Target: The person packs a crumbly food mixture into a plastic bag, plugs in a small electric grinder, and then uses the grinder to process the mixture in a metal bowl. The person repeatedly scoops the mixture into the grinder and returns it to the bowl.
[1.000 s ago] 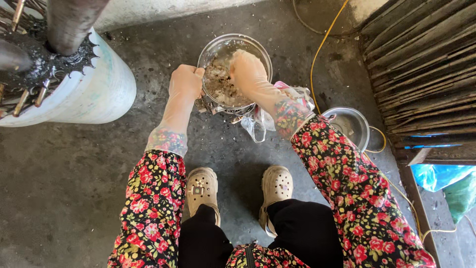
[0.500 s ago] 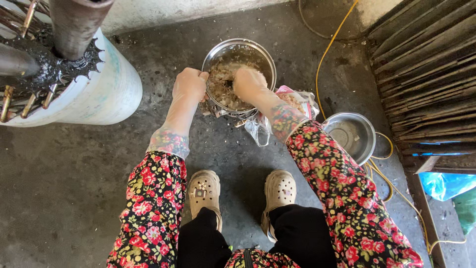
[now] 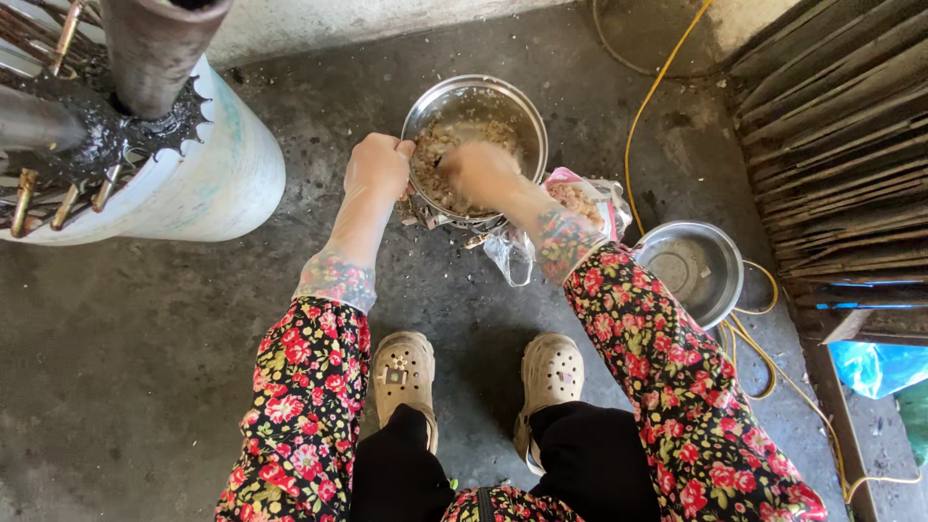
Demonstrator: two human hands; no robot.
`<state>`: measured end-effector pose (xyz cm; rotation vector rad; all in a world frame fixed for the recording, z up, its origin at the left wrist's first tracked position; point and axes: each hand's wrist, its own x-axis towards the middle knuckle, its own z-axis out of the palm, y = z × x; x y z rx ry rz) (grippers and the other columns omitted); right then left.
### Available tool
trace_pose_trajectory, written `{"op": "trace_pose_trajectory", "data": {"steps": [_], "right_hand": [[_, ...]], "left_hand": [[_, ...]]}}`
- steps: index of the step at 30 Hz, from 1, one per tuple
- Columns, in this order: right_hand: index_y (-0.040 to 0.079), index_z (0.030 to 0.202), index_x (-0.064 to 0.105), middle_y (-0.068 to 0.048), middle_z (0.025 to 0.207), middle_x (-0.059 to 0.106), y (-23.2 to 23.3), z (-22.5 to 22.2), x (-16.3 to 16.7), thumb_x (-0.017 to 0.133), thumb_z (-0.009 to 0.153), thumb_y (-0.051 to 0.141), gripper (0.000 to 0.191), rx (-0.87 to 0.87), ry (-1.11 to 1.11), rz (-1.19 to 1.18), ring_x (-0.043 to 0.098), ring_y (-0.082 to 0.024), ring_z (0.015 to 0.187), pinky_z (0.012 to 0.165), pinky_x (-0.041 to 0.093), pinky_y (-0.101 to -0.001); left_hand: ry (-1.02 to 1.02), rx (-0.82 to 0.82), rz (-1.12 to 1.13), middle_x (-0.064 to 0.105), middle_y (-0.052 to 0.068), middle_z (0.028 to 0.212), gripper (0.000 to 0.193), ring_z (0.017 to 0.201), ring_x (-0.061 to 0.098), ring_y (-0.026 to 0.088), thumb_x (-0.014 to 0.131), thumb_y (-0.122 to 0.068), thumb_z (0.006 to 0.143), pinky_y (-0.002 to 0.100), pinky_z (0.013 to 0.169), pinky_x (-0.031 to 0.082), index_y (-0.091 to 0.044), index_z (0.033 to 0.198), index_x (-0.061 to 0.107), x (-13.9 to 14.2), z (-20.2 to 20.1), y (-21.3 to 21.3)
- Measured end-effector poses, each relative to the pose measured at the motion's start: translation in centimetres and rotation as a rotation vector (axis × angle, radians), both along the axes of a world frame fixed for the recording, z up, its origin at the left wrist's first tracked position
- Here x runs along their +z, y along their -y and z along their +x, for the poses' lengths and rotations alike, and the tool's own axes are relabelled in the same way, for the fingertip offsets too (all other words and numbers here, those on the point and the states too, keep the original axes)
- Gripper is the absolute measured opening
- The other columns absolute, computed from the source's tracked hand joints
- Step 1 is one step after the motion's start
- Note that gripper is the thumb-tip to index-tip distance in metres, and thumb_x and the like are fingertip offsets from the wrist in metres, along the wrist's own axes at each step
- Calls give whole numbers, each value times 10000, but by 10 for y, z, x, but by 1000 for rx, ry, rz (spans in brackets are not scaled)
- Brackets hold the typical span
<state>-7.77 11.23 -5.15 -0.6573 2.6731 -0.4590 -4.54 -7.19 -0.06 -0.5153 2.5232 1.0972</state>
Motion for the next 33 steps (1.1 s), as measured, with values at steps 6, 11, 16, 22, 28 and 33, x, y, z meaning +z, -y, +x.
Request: {"op": "trace_pose_trajectory", "data": {"steps": [6, 11, 16, 22, 28, 33], "right_hand": [[92, 1083, 774, -179, 1100, 726, -15, -28, -27, 689, 865, 97, 234, -78, -73, 243, 706, -354, 1049, 913, 561, -450], [112, 1093, 791, -190, 1121, 714, -30, -34, -28, 690, 834, 31, 289, 231, -163, 10, 666, -388, 1107, 944, 533, -466], [114, 974, 803, -244, 1232, 664, -31, -32, -16, 691, 652, 34, 349, 525, -414, -191, 623, -444, 1129, 899, 519, -471], [-45, 1044, 681, -273, 1167, 657, 8, -43, -22, 598, 974, 141, 216, -151, -306, -192, 642, -429, 1112, 987, 515, -475], [-68, 1032, 677, -333, 1175, 627, 52, -29, -39, 568, 993, 244, 332, -200, -344, -218, 659, -459, 1048, 933, 526, -496], [22, 1006, 723, -247, 1171, 693, 42, -1, -35, 529, 1023, 235, 288, -95, -17, -166, 678, -398, 1106, 970, 533, -487]], "left_hand": [[-25, -11, -51, 743, 107, 734, 382, 739, 720, 225, 544, -376, 1026, 405, 784, 530, -76, 1004, 779, 1, 1, -1], [24, 13, -5, 742, 95, 715, 390, 705, 732, 213, 528, -363, 1033, 391, 769, 545, -68, 973, 776, 5, 3, -1], [21, 29, 37, 738, 89, 703, 371, 666, 732, 209, 530, -350, 1019, 380, 740, 553, -75, 950, 770, 9, 4, -2], [-4, 14, 60, 732, 103, 682, 385, 630, 730, 214, 527, -331, 1016, 379, 716, 558, -43, 914, 762, 7, 4, 0], [-44, 2, 77, 727, 116, 660, 391, 579, 722, 212, 525, -332, 1015, 368, 679, 564, -32, 901, 749, -2, 2, 1], [-57, 47, 159, 716, 112, 657, 404, 555, 703, 214, 540, -327, 1017, 379, 653, 555, -7, 884, 747, -4, 4, 2]]}}
